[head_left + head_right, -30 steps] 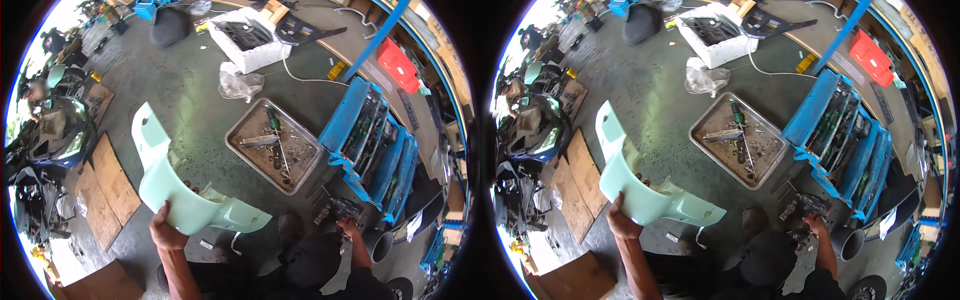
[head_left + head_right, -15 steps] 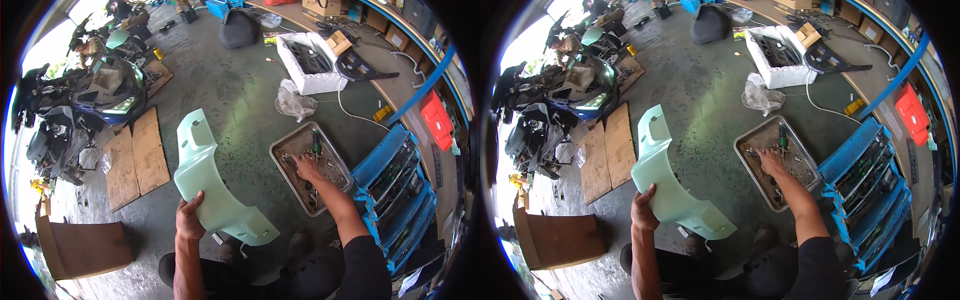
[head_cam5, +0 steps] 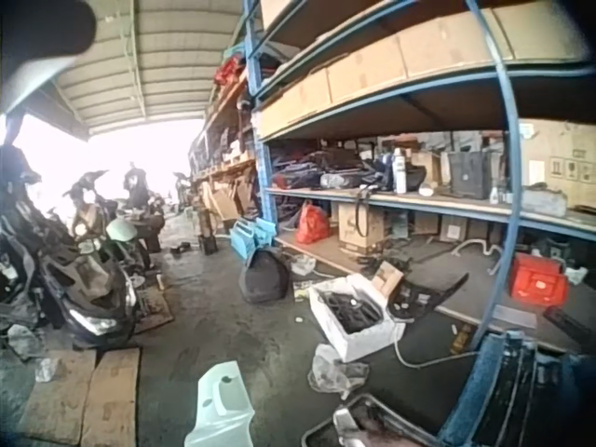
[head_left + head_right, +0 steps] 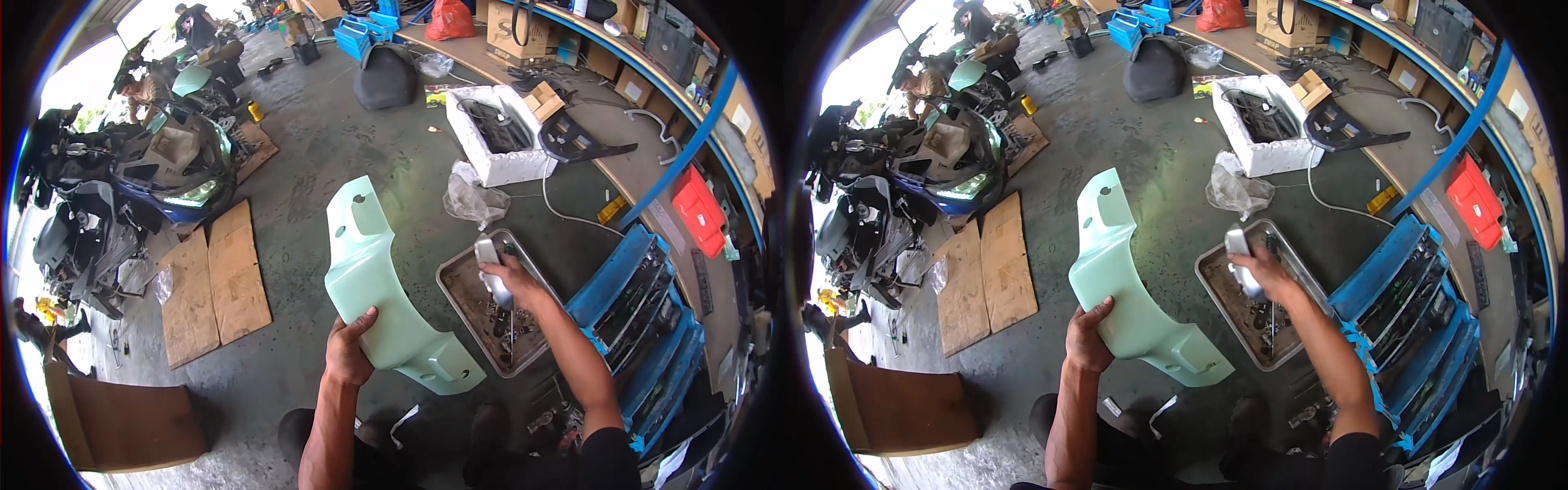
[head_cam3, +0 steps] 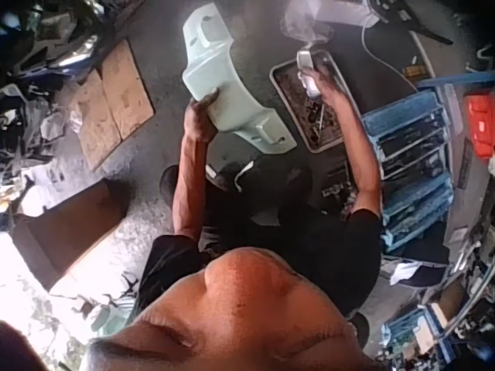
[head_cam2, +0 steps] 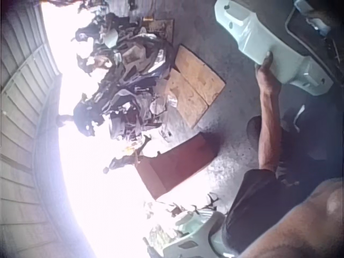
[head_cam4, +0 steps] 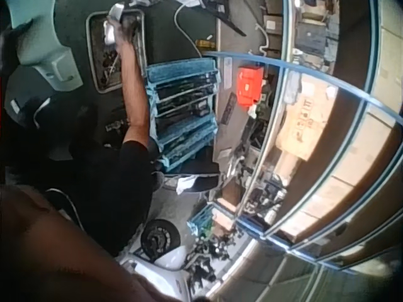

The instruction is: The person unboxes motorcycle parts from a cardboard box and uses a screwdriver to attach a headlight and internal components to a mint green plastic fairing piece while working in a garage.

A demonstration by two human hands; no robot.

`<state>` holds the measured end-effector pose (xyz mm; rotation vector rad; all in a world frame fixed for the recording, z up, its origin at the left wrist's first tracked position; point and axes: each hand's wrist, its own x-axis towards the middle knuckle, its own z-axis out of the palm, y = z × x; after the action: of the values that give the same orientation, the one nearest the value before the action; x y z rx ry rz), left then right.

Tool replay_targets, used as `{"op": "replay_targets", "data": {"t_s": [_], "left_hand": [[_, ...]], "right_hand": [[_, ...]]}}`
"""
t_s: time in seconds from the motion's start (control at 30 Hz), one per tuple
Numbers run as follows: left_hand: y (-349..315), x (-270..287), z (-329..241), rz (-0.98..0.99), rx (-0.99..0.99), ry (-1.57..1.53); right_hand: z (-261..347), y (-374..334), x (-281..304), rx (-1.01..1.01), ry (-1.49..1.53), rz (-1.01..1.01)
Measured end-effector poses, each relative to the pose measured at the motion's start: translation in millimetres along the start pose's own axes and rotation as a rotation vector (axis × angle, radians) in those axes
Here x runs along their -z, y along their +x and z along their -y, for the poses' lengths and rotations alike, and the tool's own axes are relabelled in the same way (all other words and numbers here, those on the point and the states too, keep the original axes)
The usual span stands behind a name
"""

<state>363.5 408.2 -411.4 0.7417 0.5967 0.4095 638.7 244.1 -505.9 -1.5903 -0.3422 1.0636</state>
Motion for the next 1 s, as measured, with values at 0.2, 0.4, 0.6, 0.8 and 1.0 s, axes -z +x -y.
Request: {"op": "replay_targets", "data": {"t_s": [0.2,0.4,0.6,0.8,1.0], "left_hand": [[4,-4,22,0.046,0.125,-0.007],[-5,3,15,-0.002,0.095,0.082],[-11,5,8,-0.020,0.016,0.105],[-9,3,9,-0.005,0.006,0.090],[-8,5,13,0.016,0.014,0.139]], "right_hand": [[36,-76,-77,0.352,-0.089,0.131],[28,-64,-120,0.393,-0.032,0.002],[29,-63,-126,0.518,-0.185,0.062],[39,-65,-125,0.646,-0.229,-0.060],[38,-71,-127,0.606,-0.252,-0.015]]}}
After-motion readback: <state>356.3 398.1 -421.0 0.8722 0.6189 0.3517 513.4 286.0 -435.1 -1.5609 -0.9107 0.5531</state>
